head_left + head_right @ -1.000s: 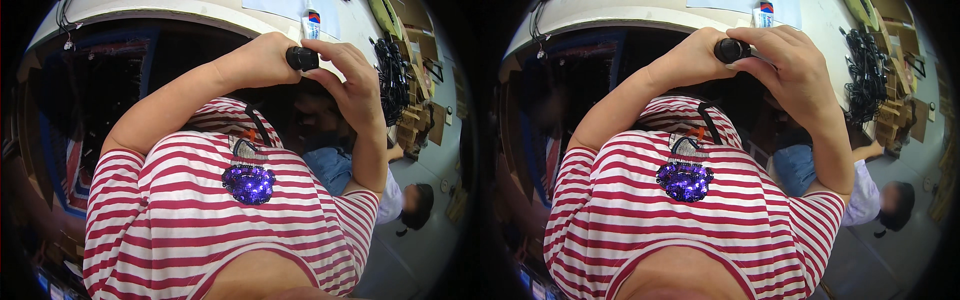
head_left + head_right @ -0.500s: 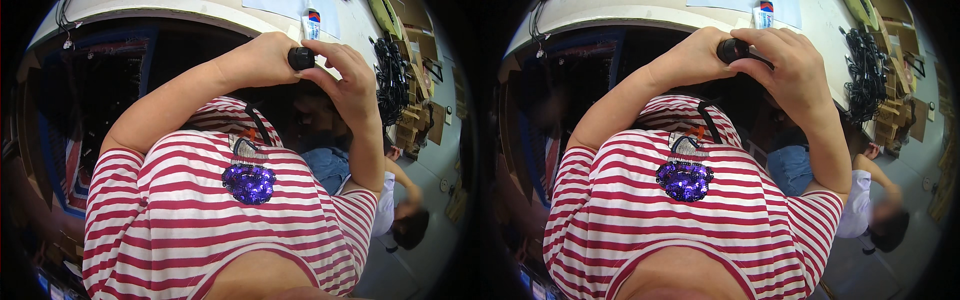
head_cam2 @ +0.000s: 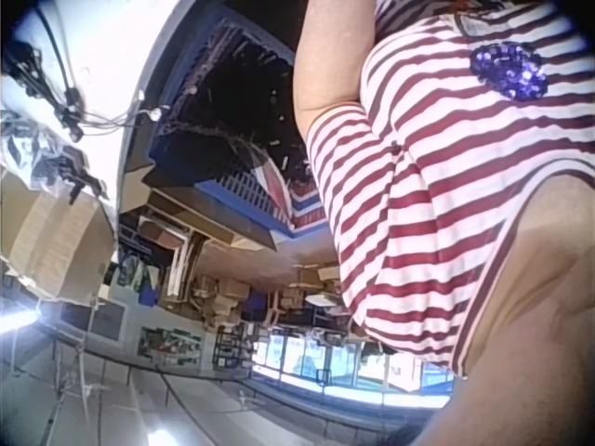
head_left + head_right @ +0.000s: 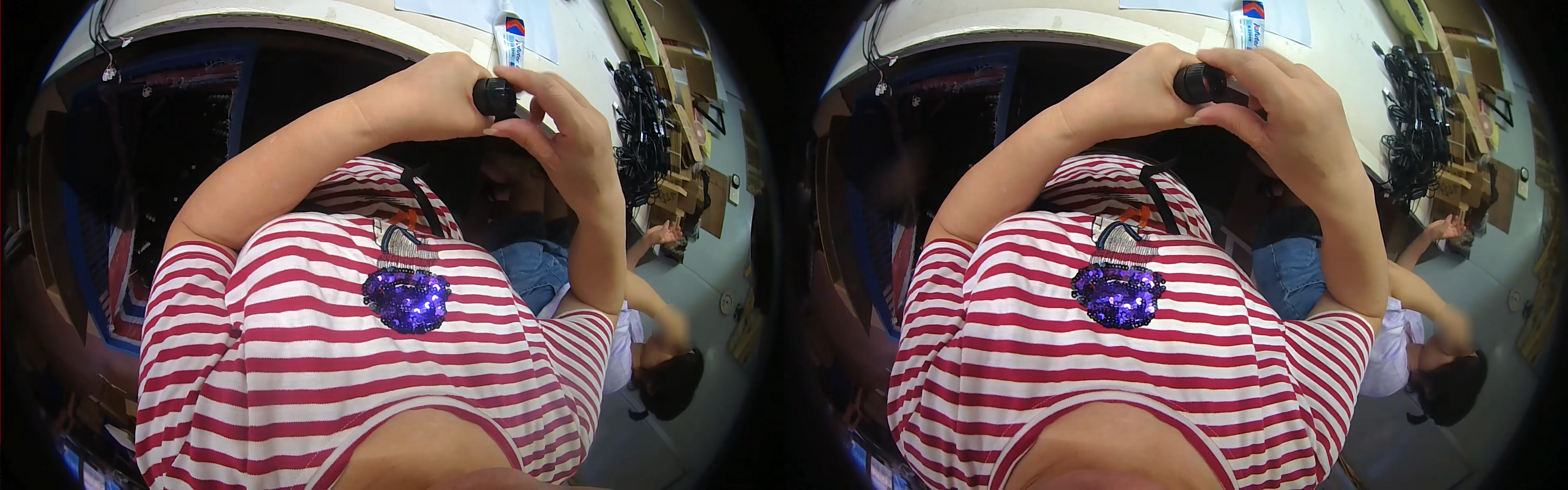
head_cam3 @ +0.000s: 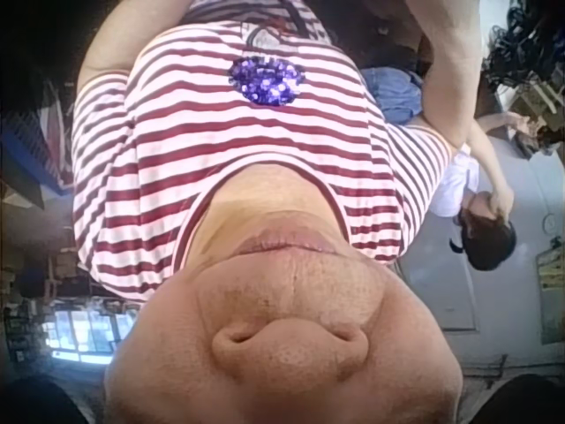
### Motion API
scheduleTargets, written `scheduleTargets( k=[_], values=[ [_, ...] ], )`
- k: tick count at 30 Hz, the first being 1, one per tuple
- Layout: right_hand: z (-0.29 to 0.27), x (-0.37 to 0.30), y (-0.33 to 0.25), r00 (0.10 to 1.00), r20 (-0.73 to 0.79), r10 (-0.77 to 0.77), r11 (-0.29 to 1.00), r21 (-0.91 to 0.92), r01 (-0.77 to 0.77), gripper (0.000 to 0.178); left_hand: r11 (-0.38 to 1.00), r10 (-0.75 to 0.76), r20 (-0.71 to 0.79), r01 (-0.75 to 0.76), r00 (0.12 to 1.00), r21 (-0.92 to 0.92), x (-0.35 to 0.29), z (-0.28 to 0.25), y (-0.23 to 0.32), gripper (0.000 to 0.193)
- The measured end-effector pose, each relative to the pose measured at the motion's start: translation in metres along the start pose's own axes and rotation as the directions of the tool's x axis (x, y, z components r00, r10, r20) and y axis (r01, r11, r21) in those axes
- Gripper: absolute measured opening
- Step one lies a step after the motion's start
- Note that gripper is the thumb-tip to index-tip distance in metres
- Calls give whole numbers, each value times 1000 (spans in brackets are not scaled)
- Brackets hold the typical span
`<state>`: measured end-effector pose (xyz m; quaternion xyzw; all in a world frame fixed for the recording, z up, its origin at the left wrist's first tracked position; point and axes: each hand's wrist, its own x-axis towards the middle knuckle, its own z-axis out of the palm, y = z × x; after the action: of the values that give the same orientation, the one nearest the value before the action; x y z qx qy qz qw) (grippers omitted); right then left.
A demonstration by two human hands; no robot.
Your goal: The person assembles small electronic devices by hand. They pick up a black cylindrical component, apply glue from a tube to the interior, insert a small white part, and then screw on a black cap. This process is repeated for multiple units on a cluttered workbench.
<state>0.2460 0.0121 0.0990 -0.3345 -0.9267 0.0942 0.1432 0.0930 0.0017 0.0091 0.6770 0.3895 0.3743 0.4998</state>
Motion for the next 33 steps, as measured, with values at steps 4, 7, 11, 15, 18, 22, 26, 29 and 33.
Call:
scheduleTargets(
  k=[4, 7, 11, 15, 18, 22, 26, 29, 33],
  values=[
    [0, -5, -1, 998, 18, 65, 994, -94, -63, 35, 1000, 21, 22, -21, 1000, 0, -2, -1, 5, 15],
    [0, -3, -4, 996, 21, 82, 996, 28, -83, 35, 999, 45, -29, -44, 999, 19, 1, 0, -1, 14],
    [-3, 0, -3, 957, 151, 246, 960, -177, -219, 34, 994, 10, 4, -11, 1000, 108, 0, 2, 3, 19],
    [3, 2, -2, 992, -38, 118, 989, 98, -114, 34, 998, 10, -29, -8, 1000, 67, 2, -5, 1, 21],
    [3, -2, -3, 979, 49, 197, 975, 98, -201, 34, 996, 21, -33, -18, 999, 83, 0, -2, 2, 22],
    [1, -1, -5, 974, 62, 219, 956, 185, -227, 33, 996, 56, -87, -49, 995, 72, 5, -3, -2, 20],
    [0, 0, -2, 946, 111, 303, 952, 10, -306, 35, 993, 17, -76, -8, 997, 115, 3, -4, 6, 19],
    [-3, -1, -7, 976, 42, 214, 956, 195, -218, 38, 989, 64, -95, -51, 993, 138, 6, -5, 1, 21],
    [-3, -2, -6, 957, 40, 288, 958, -2, -288, 38, 978, 48, -103, -26, 994, 205, 5, -2, 10, 22]
  ],
)
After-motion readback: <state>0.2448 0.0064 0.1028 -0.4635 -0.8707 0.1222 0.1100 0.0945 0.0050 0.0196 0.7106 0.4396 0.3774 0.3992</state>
